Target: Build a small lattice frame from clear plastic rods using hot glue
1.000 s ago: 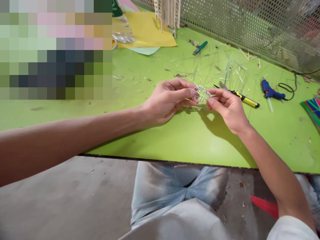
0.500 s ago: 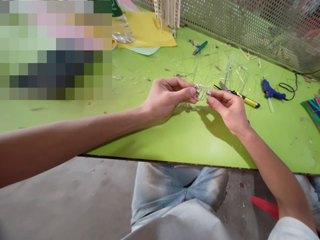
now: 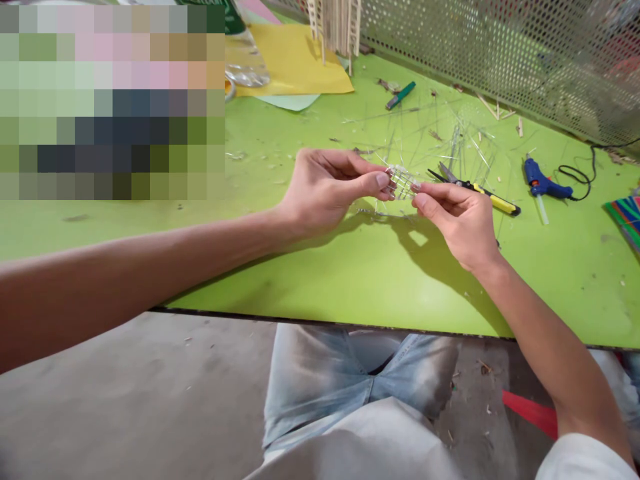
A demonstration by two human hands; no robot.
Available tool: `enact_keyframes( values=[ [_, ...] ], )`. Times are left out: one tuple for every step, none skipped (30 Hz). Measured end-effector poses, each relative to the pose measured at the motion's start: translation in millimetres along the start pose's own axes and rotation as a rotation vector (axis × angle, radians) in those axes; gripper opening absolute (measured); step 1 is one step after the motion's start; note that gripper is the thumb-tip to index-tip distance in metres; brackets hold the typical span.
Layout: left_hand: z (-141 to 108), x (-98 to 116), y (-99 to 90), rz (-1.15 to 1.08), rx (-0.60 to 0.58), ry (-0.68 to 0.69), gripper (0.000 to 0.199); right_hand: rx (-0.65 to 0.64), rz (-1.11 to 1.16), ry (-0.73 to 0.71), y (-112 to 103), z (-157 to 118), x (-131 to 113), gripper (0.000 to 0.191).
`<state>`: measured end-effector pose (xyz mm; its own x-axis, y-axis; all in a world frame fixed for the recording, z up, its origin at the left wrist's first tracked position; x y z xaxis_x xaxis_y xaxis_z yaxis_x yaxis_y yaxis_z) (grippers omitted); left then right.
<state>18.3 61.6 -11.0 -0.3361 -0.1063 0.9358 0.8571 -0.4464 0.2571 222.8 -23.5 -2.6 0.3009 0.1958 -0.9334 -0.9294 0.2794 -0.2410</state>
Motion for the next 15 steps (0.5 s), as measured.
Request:
enact_keyframes(
  values=[
    [0, 0, 0.1, 0.001, 0.002, 0.005, 0.013, 0.005, -0.008, -0.01, 1, -1, -2, 0.034],
    [0, -1, 0.3, 0.004, 0.001, 0.009, 0.016, 0.011, -0.016, -0.022, 1, -1, -4, 0.034],
    [0, -1, 0.6, 0.009, -0.004, 0.015, 0.02, 0.02, -0.026, -0.033, 2, -2, -5, 0.035],
    [-1, -1, 1.0, 0.015, -0.011, 0.022, 0.025, 0.033, -0.039, -0.043, 3, -3, -7, 0.035],
    [-1, -1, 1.5, 0.02, -0.02, 0.029, 0.029, 0.049, -0.055, -0.054, 3, -3, -8, 0.035],
    [-2, -1, 2.0, 0.023, -0.031, 0.035, 0.032, 0.068, -0.07, -0.066, 4, -4, -9, 0.035],
    [-3, -1, 2.4, 0.026, -0.039, 0.041, 0.035, 0.086, -0.084, -0.078, 4, -4, -10, 0.034],
    [-4, -1, 2.6, 0.028, -0.043, 0.047, 0.037, 0.102, -0.096, -0.09, 4, -4, -11, 0.033],
    [-4, 0, 2.8, 0.029, -0.045, 0.049, 0.038, 0.114, -0.104, -0.104, 4, -4, -11, 0.032],
    [-5, 0, 2.9, 0.031, -0.044, 0.05, 0.038, 0.12, -0.107, -0.118, 3, -3, -12, 0.031],
    [-5, 0, 3.0, 0.031, -0.041, 0.049, 0.039, 0.121, -0.107, -0.132, 3, -3, -12, 0.03],
    [-5, 0, 3.1, 0.028, -0.038, 0.048, 0.039, 0.119, -0.107, -0.144, 3, -3, -13, 0.03],
    [-5, 1, 3.3, 0.021, -0.038, 0.047, 0.04, 0.114, -0.106, -0.152, 3, -3, -13, 0.029],
    [-5, 1, 3.8, 0.009, -0.044, 0.045, 0.042, 0.107, -0.107, -0.156, 2, -3, -14, 0.028],
    [-4, 0, 4.2, -0.007, -0.049, 0.042, 0.044, 0.1, -0.108, -0.157, 2, -2, -14, 0.027]
  ],
)
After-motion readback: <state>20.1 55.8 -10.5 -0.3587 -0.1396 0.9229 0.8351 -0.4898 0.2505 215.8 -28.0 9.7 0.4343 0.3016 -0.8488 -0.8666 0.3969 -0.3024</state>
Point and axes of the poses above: each hand's wrist, its own z-axis towards the middle knuckle, its own y-axis out of the palm, x = y × z, the point moved 3 cm from there along z, towards the middle knuckle, and after that the axes turned 4 degrees about -z, right-handed, at the moved point
